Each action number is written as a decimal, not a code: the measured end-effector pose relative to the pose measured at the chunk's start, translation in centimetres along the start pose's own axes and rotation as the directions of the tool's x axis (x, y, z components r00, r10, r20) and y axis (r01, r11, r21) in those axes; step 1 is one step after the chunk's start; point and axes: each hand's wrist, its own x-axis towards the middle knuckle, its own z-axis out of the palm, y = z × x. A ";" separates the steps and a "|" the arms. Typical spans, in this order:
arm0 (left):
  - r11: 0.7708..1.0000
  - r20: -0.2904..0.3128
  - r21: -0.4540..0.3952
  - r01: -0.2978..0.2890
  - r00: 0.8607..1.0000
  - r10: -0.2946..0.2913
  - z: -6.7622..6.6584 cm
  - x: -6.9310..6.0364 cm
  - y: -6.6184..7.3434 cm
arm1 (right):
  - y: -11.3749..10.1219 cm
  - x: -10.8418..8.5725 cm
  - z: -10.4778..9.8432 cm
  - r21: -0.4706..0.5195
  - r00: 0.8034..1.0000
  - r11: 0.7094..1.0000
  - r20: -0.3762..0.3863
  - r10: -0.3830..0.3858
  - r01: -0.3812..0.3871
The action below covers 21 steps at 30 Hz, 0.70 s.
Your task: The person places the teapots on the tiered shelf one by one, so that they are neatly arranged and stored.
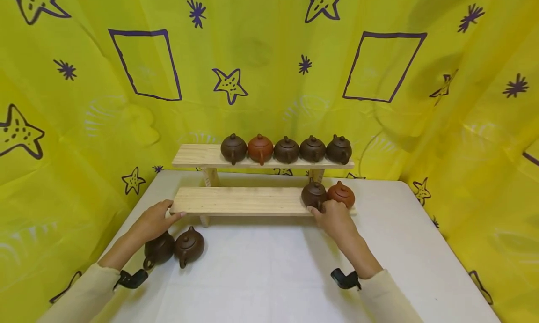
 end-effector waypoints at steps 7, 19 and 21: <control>1.000 0.002 0.009 0.005 1.000 -0.005 0.1 0.0 -0.1 | -1.6 -1.0 -0.4 0.003 0.983 0.999 0.179 0.040 -0.041; 1.000 -0.011 0.012 0.000 1.000 0.000 0.3 0.1 -0.2 | -10.5 -2.8 7.4 0.117 0.954 0.979 0.233 -0.189 0.165; 1.000 -0.016 0.012 -0.006 1.000 0.006 0.3 0.2 -0.2 | -12.5 -3.3 9.5 0.143 0.937 0.961 0.227 -0.264 0.236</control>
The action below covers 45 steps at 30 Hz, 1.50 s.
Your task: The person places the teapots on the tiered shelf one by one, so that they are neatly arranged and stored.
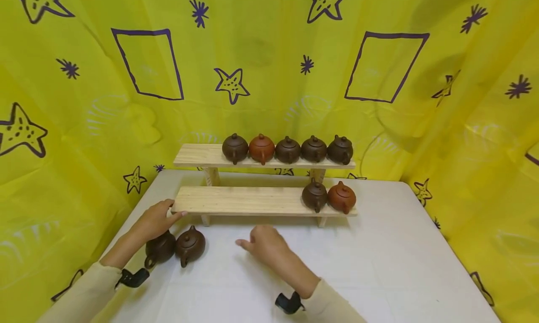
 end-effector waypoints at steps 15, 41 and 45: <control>1.000 -0.016 -0.002 0.005 1.000 -0.005 -0.2 -0.3 0.5 | -8.0 2.9 9.2 -0.004 0.993 0.993 -0.004 -0.117 0.117; 1.000 0.001 -0.022 -0.008 1.000 0.008 -0.2 -0.3 0.3 | -6.9 2.6 8.1 -0.182 0.986 0.972 0.106 -0.127 0.145; 1.000 -0.007 -0.015 -0.013 1.000 0.013 -0.1 -0.2 0.1 | -6.1 2.0 6.4 -0.123 0.982 0.977 0.094 -0.162 0.173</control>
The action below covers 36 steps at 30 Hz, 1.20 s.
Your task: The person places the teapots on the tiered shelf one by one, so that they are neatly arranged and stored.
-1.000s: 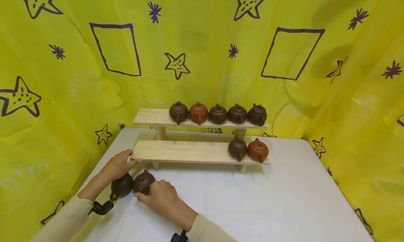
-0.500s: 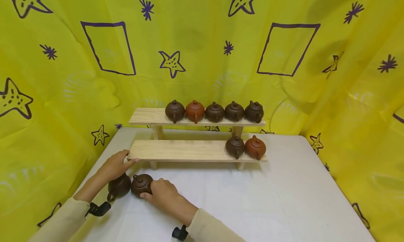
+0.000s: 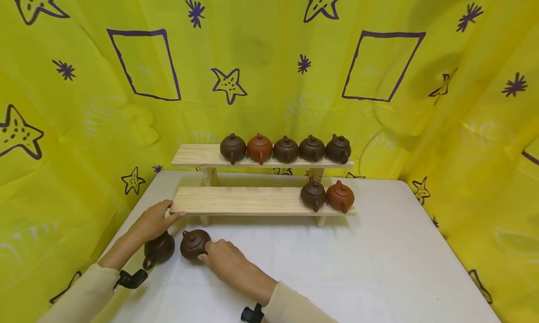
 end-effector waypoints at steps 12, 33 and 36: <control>1.000 0.016 0.009 0.002 1.000 -0.002 -0.1 0.1 0.2 | 4.6 -2.0 -7.4 0.183 0.981 0.982 -0.179 0.075 -0.041; 1.000 0.023 0.007 0.016 1.000 -0.016 -0.1 0.1 0.2 | 13.1 -4.7 -10.2 0.053 0.828 0.943 -0.463 0.316 -0.330; 1.000 0.018 0.009 0.013 1.000 -0.013 -0.1 0.1 0.2 | 13.2 -4.7 -10.2 0.055 0.826 0.943 -0.468 0.314 -0.327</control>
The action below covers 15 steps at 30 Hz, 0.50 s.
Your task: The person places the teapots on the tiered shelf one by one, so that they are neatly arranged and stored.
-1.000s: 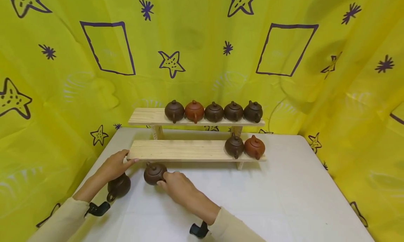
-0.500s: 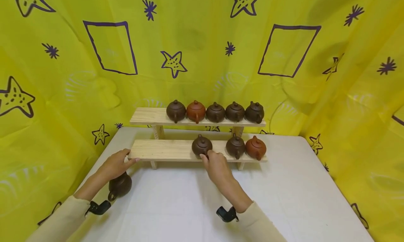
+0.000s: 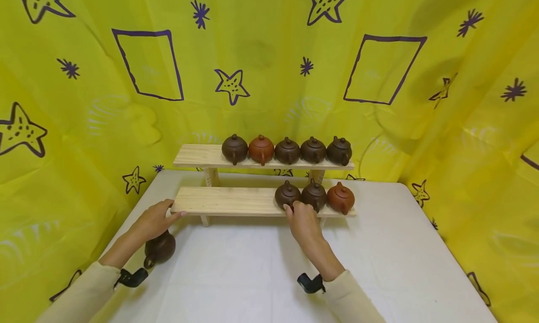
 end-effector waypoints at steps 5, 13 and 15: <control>1.000 -0.004 0.006 -0.007 1.000 0.007 0.0 0.0 -0.1 | -0.1 0.1 0.1 -0.007 1.000 1.000 0.000 0.002 -0.002; 1.000 -0.004 -0.003 -0.006 1.000 0.006 0.0 0.1 -0.2 | -0.1 0.4 0.2 -0.032 0.999 0.999 0.010 0.031 -0.030; 1.000 0.000 -0.005 -0.004 1.000 0.004 0.0 0.1 -0.2 | -0.1 0.5 0.2 -0.042 0.999 0.998 0.016 0.037 -0.036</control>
